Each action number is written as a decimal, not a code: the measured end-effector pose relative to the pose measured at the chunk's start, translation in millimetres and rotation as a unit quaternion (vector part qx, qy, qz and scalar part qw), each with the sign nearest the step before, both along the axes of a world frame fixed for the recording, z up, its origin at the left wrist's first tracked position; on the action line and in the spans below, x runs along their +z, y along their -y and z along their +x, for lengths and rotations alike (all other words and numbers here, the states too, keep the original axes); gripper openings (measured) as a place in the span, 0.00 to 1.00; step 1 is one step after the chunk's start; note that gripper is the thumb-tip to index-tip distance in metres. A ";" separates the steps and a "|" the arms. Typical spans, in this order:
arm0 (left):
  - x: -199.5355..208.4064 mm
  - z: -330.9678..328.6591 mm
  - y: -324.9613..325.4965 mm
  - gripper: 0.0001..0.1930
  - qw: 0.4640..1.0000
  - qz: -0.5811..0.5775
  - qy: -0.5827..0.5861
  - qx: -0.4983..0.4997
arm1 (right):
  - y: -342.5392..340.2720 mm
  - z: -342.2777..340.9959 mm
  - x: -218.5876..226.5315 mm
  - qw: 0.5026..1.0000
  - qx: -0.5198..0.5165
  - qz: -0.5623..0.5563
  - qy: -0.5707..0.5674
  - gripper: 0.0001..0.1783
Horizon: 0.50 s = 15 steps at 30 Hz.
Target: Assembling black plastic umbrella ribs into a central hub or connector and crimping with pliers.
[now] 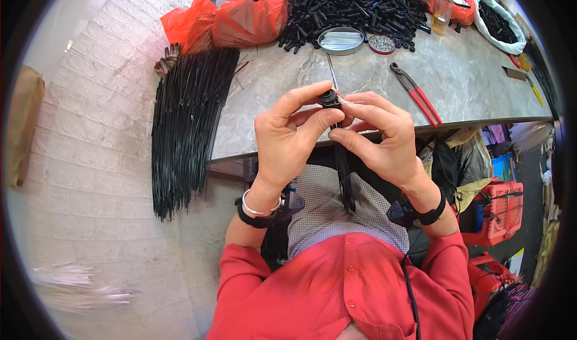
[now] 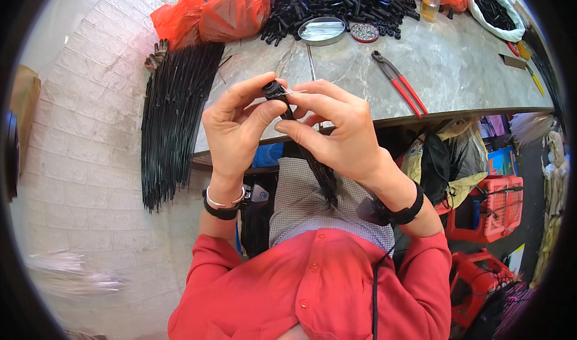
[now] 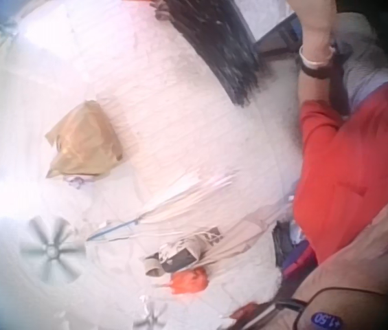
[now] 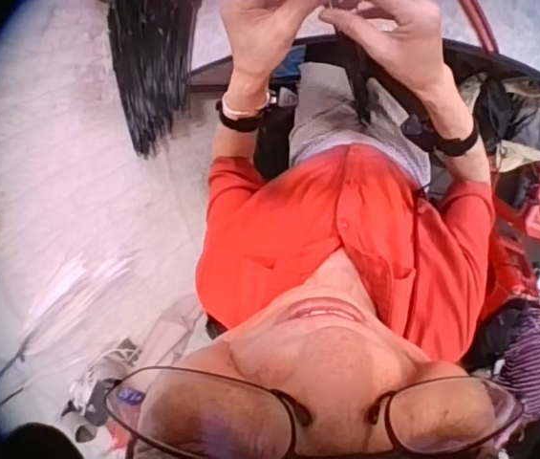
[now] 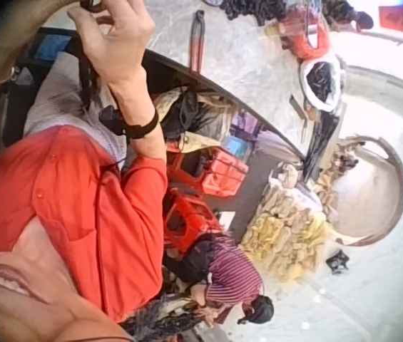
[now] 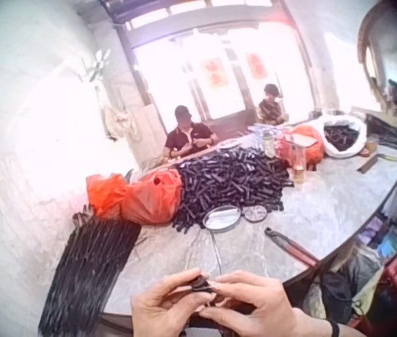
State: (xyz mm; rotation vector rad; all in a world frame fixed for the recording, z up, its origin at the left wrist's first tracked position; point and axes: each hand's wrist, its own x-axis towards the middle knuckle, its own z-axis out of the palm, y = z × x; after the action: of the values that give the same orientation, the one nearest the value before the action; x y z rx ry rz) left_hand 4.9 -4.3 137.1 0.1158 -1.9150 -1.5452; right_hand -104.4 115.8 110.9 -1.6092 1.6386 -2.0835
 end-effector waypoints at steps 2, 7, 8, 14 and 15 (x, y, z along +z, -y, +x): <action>-0.9 -2.5 2.9 0.20 1.000 -0.008 -0.003 0.000 | 0.1 -2.3 -1.6 1.000 0.008 0.008 0.021 0.13; -2.2 -11.4 11.5 0.23 0.999 -0.040 -0.021 -0.006 | -0.2 -3.9 0.9 0.993 0.045 0.036 0.102 0.11; -2.4 -11.8 14.2 0.23 0.998 -0.056 -0.014 -0.025 | 0.1 -4.4 -0.1 0.991 0.049 0.037 0.118 0.11; -2.4 -15.5 21.5 0.19 0.992 -0.083 -0.005 -0.094 | -4.6 -4.9 2.4 0.978 0.031 0.060 0.196 0.09; -2.0 -17.3 21.5 0.18 0.991 -0.079 -0.004 -0.107 | -5.0 -6.5 2.2 0.977 0.027 0.043 0.209 0.09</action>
State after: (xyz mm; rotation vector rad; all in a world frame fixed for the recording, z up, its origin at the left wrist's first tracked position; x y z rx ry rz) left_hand -12.5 -25.8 135.1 -0.1692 -2.0888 -1.5185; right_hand -110.8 120.8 113.1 -1.0779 1.4960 -2.1045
